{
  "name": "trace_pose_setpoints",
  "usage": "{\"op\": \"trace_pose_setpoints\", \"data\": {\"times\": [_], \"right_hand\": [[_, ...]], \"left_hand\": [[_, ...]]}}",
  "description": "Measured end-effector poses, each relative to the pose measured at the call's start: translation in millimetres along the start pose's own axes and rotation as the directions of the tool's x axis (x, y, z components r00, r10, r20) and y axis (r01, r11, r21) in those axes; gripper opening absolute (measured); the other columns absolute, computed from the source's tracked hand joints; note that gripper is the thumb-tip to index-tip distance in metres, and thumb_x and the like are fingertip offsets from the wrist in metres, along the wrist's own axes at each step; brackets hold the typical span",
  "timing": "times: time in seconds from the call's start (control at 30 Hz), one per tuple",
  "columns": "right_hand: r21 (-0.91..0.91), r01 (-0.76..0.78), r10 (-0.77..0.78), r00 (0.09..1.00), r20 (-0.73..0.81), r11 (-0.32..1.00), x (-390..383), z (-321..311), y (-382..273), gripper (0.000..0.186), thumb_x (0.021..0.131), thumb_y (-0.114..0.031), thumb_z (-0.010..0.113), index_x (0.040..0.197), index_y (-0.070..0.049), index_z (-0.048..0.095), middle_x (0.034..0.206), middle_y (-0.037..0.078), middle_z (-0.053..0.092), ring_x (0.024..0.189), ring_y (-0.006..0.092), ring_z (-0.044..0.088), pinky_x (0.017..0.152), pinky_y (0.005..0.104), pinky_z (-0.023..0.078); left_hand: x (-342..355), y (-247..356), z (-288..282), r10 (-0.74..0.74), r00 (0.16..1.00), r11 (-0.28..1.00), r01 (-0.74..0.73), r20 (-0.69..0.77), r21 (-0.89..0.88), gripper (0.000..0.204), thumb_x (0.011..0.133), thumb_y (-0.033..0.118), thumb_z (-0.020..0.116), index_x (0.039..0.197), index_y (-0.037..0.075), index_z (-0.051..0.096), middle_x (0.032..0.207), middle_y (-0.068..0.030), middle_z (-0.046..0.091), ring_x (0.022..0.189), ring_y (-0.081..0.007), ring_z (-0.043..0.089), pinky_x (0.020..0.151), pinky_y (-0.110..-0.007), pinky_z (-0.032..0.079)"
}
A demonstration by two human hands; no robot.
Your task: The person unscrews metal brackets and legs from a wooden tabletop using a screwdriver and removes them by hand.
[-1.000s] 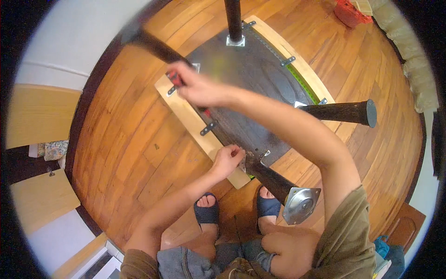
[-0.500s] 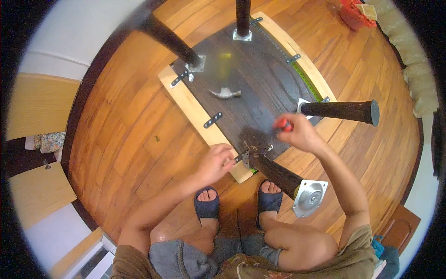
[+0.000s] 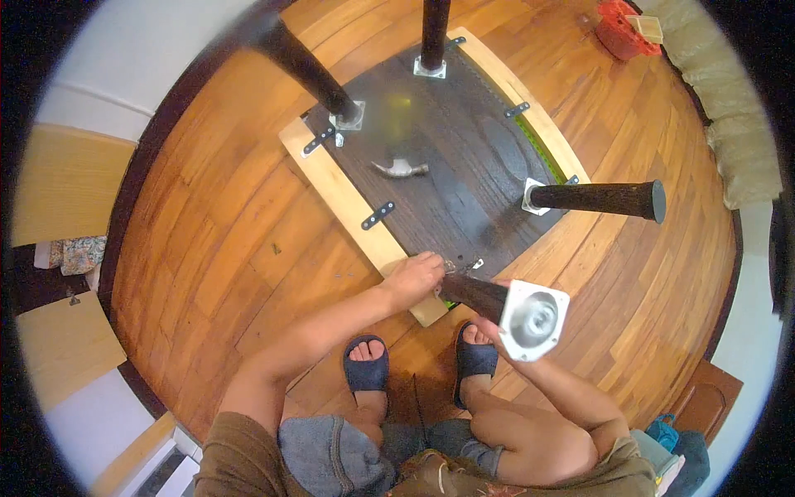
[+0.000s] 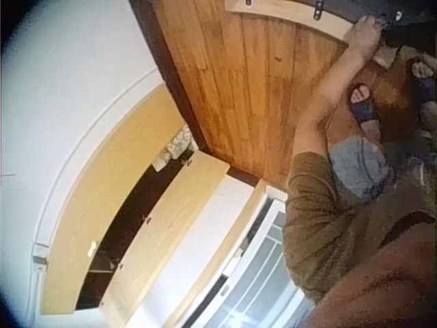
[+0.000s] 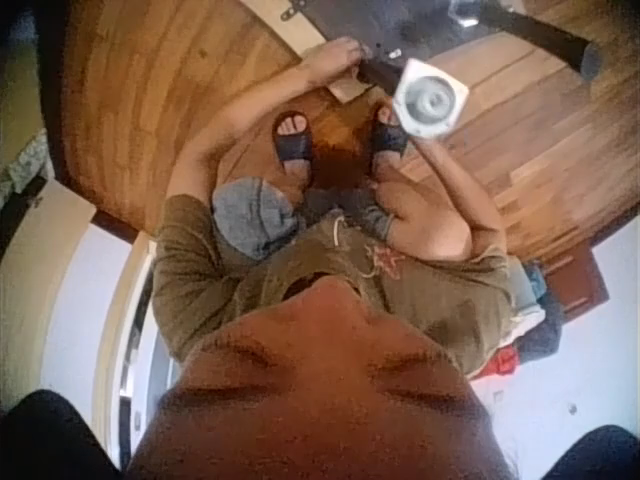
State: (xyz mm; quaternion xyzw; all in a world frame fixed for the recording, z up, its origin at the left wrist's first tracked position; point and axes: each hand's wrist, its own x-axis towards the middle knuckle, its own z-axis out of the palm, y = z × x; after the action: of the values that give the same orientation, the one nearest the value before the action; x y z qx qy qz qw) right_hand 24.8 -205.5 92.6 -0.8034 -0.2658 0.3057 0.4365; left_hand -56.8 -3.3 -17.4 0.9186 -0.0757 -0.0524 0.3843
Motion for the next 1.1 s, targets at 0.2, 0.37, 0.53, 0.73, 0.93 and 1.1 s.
{"op": "trace_pose_setpoints", "data": {"times": [0.2, 0.37, 0.53, 0.73, 0.93, 1.1], "right_hand": [[0.182, -0.003, 0.043, 0.975, -0.216, 0.983, 41, 19, -27, 0.062, 0.06, -0.012, 0.082, 0.112, 0.002, 0.051, 0.1, 0.009, 0.062, 0.092, 0.0149, 0.06, 0.081, 0.0285, 0.048], [0.213, -0.081, 0.095, 0.994, -0.056, 0.974, 39, 14, -3, 0.072, 0.061, -0.014, 0.083, 0.12, 0.0, 0.044, 0.11, 0.009, 0.058, 0.101, 0.0167, 0.058, 0.087, 0.0315, 0.046], [0.058, -0.145, 0.136, 0.982, 0.13, 0.988, 43, 6, 26, 0.082, 0.057, -0.016, 0.085, 0.123, 0.0, 0.04, 0.113, 0.009, 0.057, 0.103, 0.0181, 0.057, 0.089, 0.0331, 0.046], [0.327, -0.169, 0.156, 0.986, 0.065, 0.93, 53, -4, 2, 0.069, 0.06, -0.011, 0.084, 0.117, 0.003, 0.047, 0.11, 0.009, 0.06, 0.102, 0.0174, 0.058, 0.088, 0.0309, 0.048], [0.291, 0.024, 0.015, 0.991, -0.13, 0.956, 37, -22, 61, 0.054, 0.067, 0.0, 0.075, 0.113, 0.003, 0.048, 0.099, 0.007, 0.06, 0.088, 0.0141, 0.06, 0.074, 0.0253, 0.05], [0.214, -0.164, 0.195, 0.972, -0.132, 0.963, 16, -25, 70, 0.052, 0.068, -0.002, 0.075, 0.112, 0.0, 0.048, 0.09, 0.002, 0.055, 0.072, 0.009, 0.052, 0.062, 0.0211, 0.043]], "left_hand": [[-5, -2, -10, -0.015, 0.999, 1.0, 0.015, 0.03, -0.001, 0.021, 0.07, 0.011, 0.063, 0.09, 0.003, 0.063, 0.104, -0.005, 0.056, 0.094, -0.0237, 0.05, 0.079, -0.031, 0.045], [-4, -8, -3, 0.048, 0.996, 0.983, -0.06, -0.07, -0.172, 0.022, 0.068, 0.009, 0.064, 0.09, 0.005, 0.063, 0.095, -0.0054, 0.059, 0.091, -0.0253, 0.053, 0.076, -0.034, 0.047], [-6, -7, -5, 0.047, 0.999, 0.984, -0.049, -0.012, -0.174, 0.021, 0.067, 0.011, 0.066, 0.087, 0.004, 0.065, 0.094, -0.0039, 0.061, 0.088, -0.0256, 0.054, 0.074, -0.034, 0.048], [3, -3, 18, -0.014, 0.985, 0.986, -0.015, -0.172, -0.165, 0.021, 0.068, 0.012, 0.068, 0.086, 0.003, 0.064, 0.09, -0.0092, 0.062, 0.086, -0.0282, 0.057, 0.075, -0.038, 0.049], [49, 2, 69, -0.056, 0.997, 0.998, 0.058, -0.057, 0.022, 0.025, 0.068, 0.015, 0.068, 0.09, 0.004, 0.062, 0.094, -0.0087, 0.058, 0.09, -0.0292, 0.055, 0.077, -0.039, 0.048], [54, 1, 69, -0.064, 0.998, 0.997, 0.065, -0.008, 0.029, 0.022, 0.065, 0.013, 0.067, 0.084, 0.007, 0.058, 0.086, -0.0096, 0.054, 0.089, -0.0298, 0.055, 0.074, -0.04, 0.047]]}}
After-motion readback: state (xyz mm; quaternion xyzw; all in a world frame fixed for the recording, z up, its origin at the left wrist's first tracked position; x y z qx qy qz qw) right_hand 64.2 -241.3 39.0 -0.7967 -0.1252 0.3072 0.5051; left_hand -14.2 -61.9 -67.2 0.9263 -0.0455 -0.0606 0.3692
